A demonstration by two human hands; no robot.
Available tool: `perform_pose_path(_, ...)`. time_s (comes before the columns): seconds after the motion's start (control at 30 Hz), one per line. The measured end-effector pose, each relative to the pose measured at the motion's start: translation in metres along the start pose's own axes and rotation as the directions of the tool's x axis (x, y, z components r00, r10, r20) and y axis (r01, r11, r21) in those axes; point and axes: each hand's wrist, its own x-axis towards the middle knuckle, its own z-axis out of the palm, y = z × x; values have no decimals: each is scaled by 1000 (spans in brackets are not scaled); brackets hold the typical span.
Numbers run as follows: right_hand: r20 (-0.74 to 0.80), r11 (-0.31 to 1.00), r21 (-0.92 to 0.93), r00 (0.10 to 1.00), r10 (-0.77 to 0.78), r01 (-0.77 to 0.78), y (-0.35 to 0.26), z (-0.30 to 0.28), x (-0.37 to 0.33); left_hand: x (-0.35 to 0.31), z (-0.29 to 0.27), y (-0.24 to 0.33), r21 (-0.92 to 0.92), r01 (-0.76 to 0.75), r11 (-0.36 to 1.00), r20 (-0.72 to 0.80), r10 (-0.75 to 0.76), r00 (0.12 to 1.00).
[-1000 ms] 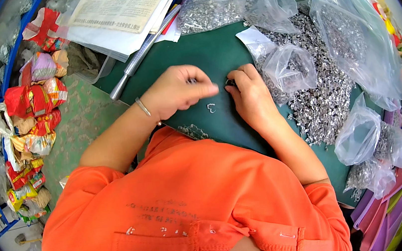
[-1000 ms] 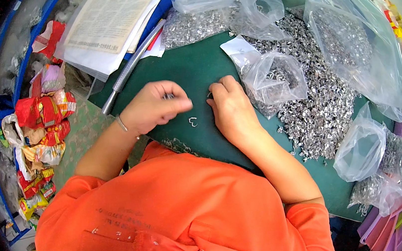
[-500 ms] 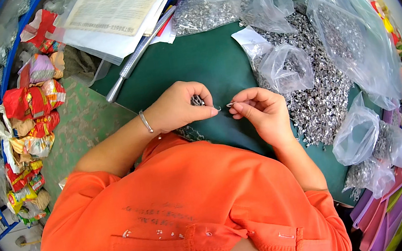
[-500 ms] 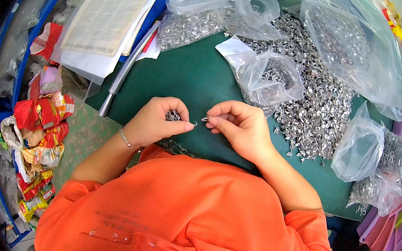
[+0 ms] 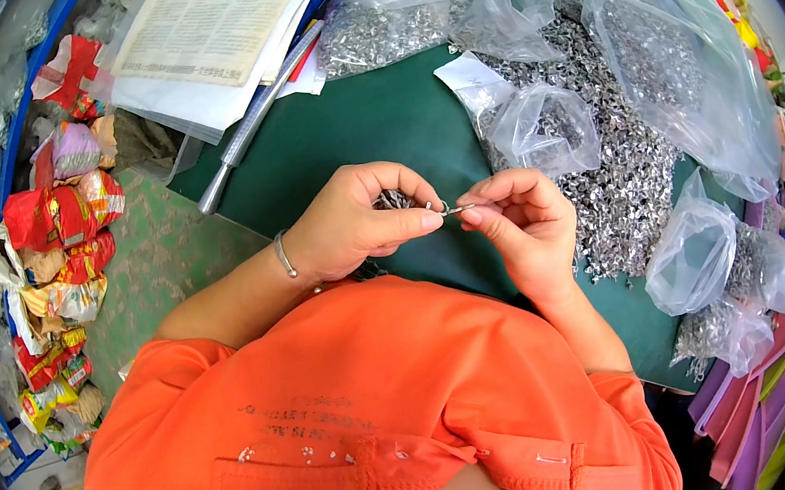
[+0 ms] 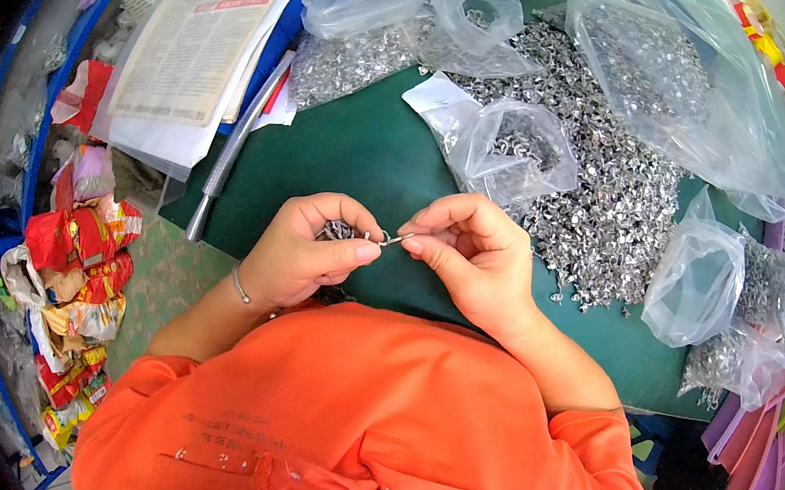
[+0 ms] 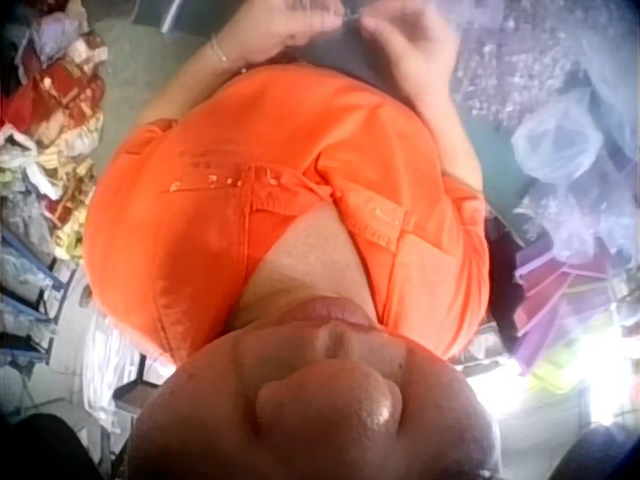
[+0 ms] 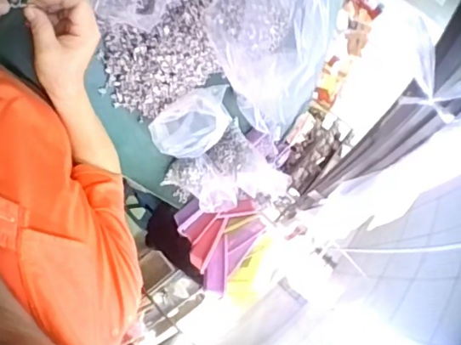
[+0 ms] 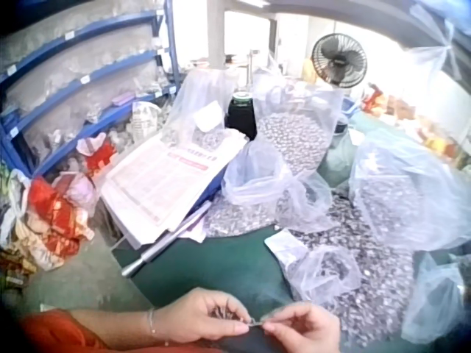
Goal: The person sits at a green workbench and assembles small silver metal hooks by hand. They pick up individual hooks and link them together into a chain, occasionally dropping pieces onto the table or into plastic bags filled with similar hardware.
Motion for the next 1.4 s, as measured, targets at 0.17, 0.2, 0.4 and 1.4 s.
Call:
perform_pose_path(0.17,-8,993,108,999,-37,38,3,0,-3,-2,5,-1,-42,-8,999,22,9,1000)
perform_pose_path(0.2,-4,991,126,999,-42,42,3,0,-4,-3,5,-2,-55,-10,998,27,12,1000)
perform_pose_path(0.4,-52,927,-251,952,-301,280,-14,-16,3,1,4,-2,-175,-9,984,-6,8,1000)
perform_pose_path(1.4,240,457,-847,962,-126,271,-2,-29,5,21,17,3,-262,-37,964,-91,13,996)
